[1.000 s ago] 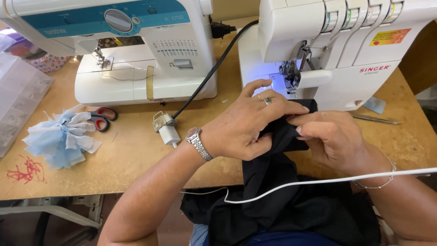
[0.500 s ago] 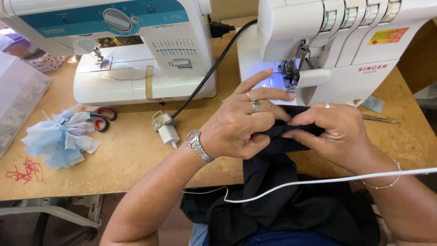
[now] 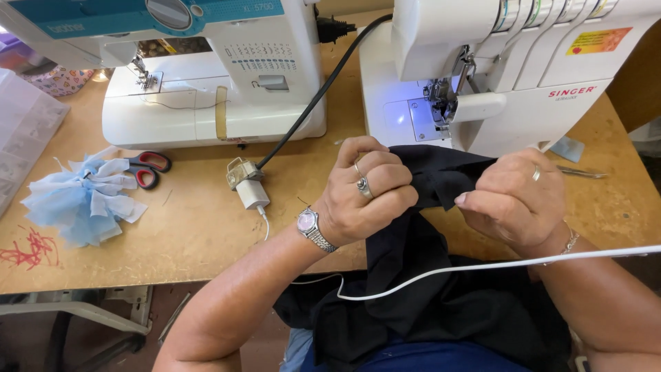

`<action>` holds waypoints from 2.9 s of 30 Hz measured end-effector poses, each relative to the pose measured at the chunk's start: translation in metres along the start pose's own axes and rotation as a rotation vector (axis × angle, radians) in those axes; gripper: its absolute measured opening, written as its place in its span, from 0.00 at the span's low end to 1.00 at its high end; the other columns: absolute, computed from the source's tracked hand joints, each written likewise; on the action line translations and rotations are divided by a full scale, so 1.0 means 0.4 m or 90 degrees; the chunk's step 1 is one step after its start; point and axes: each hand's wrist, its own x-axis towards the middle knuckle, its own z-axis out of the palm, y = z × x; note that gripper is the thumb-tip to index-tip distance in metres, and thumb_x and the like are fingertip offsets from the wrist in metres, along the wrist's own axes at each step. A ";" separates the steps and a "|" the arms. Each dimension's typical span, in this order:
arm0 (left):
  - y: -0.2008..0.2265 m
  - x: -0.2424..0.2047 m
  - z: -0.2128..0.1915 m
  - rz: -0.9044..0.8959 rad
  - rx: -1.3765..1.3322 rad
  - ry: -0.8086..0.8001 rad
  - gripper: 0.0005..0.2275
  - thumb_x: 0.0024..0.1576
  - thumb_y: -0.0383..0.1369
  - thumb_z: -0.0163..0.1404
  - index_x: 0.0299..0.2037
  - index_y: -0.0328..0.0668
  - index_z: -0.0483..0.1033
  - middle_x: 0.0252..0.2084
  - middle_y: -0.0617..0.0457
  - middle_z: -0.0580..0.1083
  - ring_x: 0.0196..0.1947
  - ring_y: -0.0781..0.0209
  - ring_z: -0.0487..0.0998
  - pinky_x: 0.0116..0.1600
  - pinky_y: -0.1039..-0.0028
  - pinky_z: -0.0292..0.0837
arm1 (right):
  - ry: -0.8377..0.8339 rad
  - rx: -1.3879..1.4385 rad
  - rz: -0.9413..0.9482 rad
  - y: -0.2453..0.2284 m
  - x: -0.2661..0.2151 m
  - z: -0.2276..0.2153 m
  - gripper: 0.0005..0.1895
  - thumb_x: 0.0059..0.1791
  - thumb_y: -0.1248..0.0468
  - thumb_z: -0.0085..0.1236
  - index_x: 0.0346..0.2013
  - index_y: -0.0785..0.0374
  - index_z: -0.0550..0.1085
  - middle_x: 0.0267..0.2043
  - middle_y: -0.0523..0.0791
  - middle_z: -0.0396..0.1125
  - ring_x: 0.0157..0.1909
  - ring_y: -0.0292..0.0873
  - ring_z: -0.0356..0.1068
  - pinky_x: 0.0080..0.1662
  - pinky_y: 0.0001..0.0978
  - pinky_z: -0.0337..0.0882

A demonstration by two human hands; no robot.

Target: A person uses a Singer overlocker machine to finish the edges of black fabric pieces, carefully guiding the material through the needles.

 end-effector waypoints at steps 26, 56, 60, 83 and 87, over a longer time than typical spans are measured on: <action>0.010 0.034 -0.025 -0.272 -0.201 -0.253 0.09 0.66 0.33 0.55 0.55 0.58 0.76 0.34 0.69 0.72 0.37 0.63 0.65 0.52 0.68 0.51 | -0.291 0.241 0.318 0.000 0.090 -0.100 0.37 0.42 0.50 0.70 0.63 0.54 0.67 0.22 0.35 0.61 0.23 0.31 0.60 0.32 0.22 0.66; -0.051 -0.032 -0.003 -0.823 -0.364 -0.196 0.04 0.65 0.34 0.49 0.45 0.48 0.75 0.21 0.59 0.70 0.25 0.68 0.70 0.32 0.78 0.68 | 0.271 0.581 0.909 -0.148 -0.051 0.134 0.11 0.55 0.66 0.59 0.33 0.67 0.67 0.15 0.48 0.64 0.11 0.35 0.64 0.14 0.21 0.64; -0.107 0.027 -0.006 -0.750 -0.171 -0.428 0.05 0.62 0.33 0.50 0.45 0.48 0.76 0.27 0.49 0.77 0.29 0.56 0.80 0.35 0.68 0.75 | 0.152 0.337 0.890 -0.142 -0.007 0.125 0.13 0.54 0.69 0.61 0.44 0.67 0.64 0.17 0.50 0.67 0.13 0.38 0.65 0.16 0.25 0.65; -0.025 -0.054 0.110 -0.164 0.120 -0.257 0.17 0.62 0.39 0.51 0.51 0.31 0.73 0.52 0.39 0.73 0.58 0.40 0.75 0.66 0.54 0.66 | -0.252 0.216 0.816 0.003 0.023 0.059 0.19 0.50 0.59 0.63 0.56 0.49 0.78 0.13 0.46 0.65 0.18 0.45 0.68 0.25 0.37 0.71; -0.059 -0.065 0.101 -0.116 0.096 -0.293 0.19 0.64 0.45 0.47 0.50 0.32 0.74 0.59 0.39 0.71 0.65 0.42 0.70 0.72 0.51 0.55 | -0.135 0.426 0.875 0.021 -0.040 0.074 0.20 0.50 0.60 0.62 0.57 0.55 0.77 0.12 0.45 0.65 0.15 0.37 0.67 0.18 0.27 0.70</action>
